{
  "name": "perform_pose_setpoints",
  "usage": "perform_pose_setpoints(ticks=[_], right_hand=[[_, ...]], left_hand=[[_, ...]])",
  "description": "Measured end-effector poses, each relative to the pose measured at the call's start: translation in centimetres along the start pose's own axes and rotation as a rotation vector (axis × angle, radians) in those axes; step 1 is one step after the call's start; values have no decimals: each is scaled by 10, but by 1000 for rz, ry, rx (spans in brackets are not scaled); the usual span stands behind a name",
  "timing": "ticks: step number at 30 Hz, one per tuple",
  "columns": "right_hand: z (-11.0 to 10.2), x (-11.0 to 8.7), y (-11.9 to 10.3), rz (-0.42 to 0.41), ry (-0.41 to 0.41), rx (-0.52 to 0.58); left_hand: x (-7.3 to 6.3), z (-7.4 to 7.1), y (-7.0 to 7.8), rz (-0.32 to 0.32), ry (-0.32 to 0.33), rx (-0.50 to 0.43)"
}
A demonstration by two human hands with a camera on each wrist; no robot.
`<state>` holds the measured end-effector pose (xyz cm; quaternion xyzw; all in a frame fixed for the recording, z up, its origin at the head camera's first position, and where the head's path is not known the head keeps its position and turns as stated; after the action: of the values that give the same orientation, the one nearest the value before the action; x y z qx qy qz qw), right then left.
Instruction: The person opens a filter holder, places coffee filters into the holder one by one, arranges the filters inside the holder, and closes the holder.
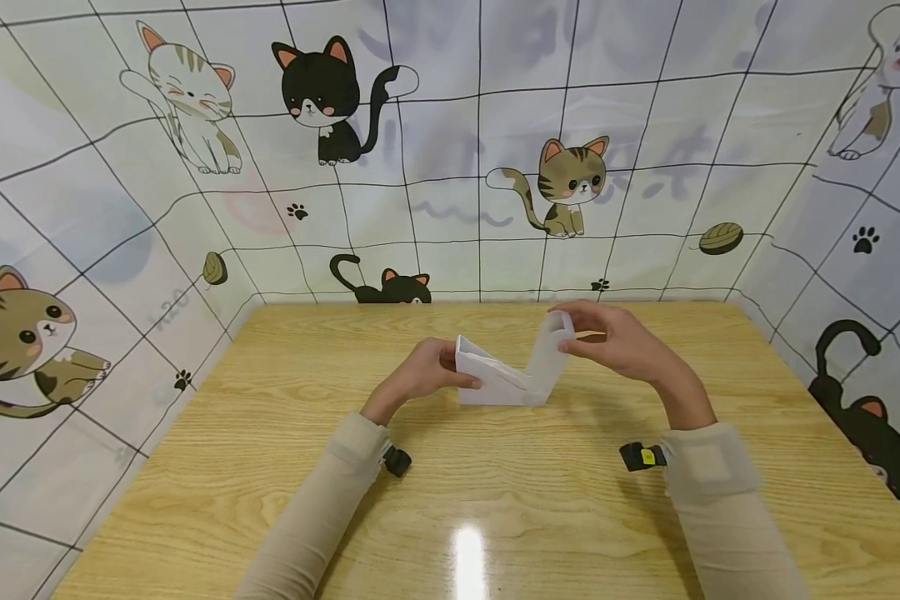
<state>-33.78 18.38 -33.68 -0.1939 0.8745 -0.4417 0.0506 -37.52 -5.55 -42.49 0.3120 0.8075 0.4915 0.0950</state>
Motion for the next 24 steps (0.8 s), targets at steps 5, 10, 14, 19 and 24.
perform_pose_setpoints(ticks=[5,10,14,19,24], right_hand=[[0,1,1,7,1,-8],[2,3,5,21,2,-19],[3,4,5,29,-2,-2],[4,4,2,28,-4,9],[6,4,1,35,-4,13]], left_hand=[[1,0,1,6,0,3],[0,1,1,3,-3,0],[0,1,0,-1,0,-7],[0,1,-1,-3,1,-11],[0,1,0,-5,1,-13]])
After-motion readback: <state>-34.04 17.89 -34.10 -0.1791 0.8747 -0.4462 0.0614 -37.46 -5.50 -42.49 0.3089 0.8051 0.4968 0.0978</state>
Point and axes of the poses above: each hand's wrist, its own x-axis towards the middle knuckle, its own z-axis out of the palm, y = z × x, the point moved 9 cm from there along x, towards the middle knuckle, and after that the axes turned 8 degrees about z, right-handed, at the moved point
